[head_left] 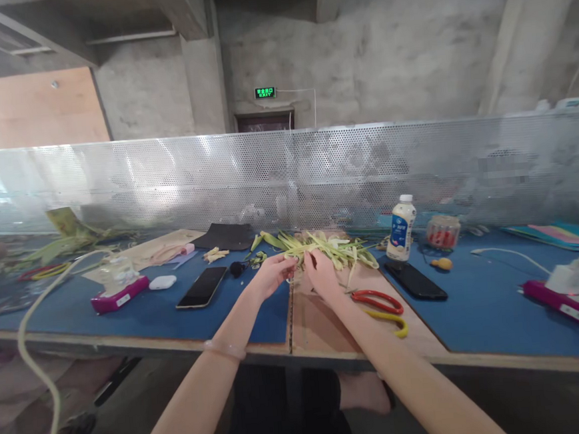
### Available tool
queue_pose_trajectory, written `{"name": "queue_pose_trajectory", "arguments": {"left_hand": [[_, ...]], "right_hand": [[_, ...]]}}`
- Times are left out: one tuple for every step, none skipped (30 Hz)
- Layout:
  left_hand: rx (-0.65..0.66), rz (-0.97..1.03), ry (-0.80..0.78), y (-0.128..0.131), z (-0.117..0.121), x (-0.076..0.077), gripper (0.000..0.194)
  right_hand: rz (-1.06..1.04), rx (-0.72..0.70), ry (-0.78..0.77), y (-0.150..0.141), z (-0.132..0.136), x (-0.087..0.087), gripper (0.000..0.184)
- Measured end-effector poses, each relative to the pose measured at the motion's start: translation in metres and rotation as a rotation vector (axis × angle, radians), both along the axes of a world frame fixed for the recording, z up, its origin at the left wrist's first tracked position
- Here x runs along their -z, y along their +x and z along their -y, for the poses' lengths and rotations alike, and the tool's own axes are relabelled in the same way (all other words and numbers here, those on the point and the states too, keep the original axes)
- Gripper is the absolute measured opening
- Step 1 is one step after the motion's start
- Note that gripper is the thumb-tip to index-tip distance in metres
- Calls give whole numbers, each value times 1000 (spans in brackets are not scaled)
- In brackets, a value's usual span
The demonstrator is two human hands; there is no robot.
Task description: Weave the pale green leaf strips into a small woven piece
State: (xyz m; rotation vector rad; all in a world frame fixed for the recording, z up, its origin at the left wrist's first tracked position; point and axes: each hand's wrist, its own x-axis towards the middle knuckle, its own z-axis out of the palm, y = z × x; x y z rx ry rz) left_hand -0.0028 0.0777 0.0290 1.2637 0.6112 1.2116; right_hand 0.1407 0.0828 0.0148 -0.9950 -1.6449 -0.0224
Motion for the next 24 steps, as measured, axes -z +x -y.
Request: {"name": "queue_pose_trajectory", "arguments": {"left_hand": [[-1,1,1,0,0,0,21],[1,4,2,0,-1,0,20],[5,8,4,0,-1,1,20],[12,13,5,0,-1,1,19],[20,17,4,0,-1,1,19],[27,19,2,0,0,0,19],[30,21,0,0,0,0,19],[32,23,0,0,1,0,20],[32,25,0,0,1,-1,20],[29,29,1,0,2,-1,21],[25,33,1,0,2,-1,21],[18,37,3,1,2,-2,22],[10,39,7,1,2,-2,22],[1,37,17,1,2,-2,23],[-8,27,37,1,2,-1,24],[-25,6,68,2,2,-1,24],[-56,-32,109,2,2,0,24],[-102,-84,157,2,2,0,25],[-160,-145,208,2,2,0,25],[-222,-205,256,2,1,0,26],[-279,-256,297,2,1,1,27],[-321,-294,328,2,0,1,27],[-347,-320,349,2,0,1,28],[-364,-335,363,1,-1,2,28]], "right_hand": [[-5,-4,1,0,0,0,26],[-9,-9,1,0,0,-1,26],[-13,-14,1,0,1,-1,26],[-17,-17,0,1,1,-1,26],[-19,-18,-2,1,1,-2,26],[-21,-17,-3,1,2,-2,26],[-21,-16,-5,1,2,-2,26],[-21,-15,-6,1,3,-3,27],[-20,-17,-6,1,3,-3,27],[-18,-20,-6,1,4,-3,26],[-16,-25,-5,1,4,-3,26],[-12,-30,-5,1,5,-3,26],[-10,-32,-4,1,5,-4,26],[-8,-30,-2,1,5,-4,26],[-9,-27,0,1,5,-4,26],[-10,-23,3,1,5,-4,26],[-10,-21,5,1,5,-4,26],[-10,-21,8,1,5,-4,27],[-9,-23,11,1,5,-4,27],[-9,-28,13,1,5,-4,27],[-12,-33,14,1,5,-4,28],[-16,-39,13,1,5,-4,28],[-23,-46,8,1,6,-4,28],[-31,-54,2,1,6,-4,28]]}}
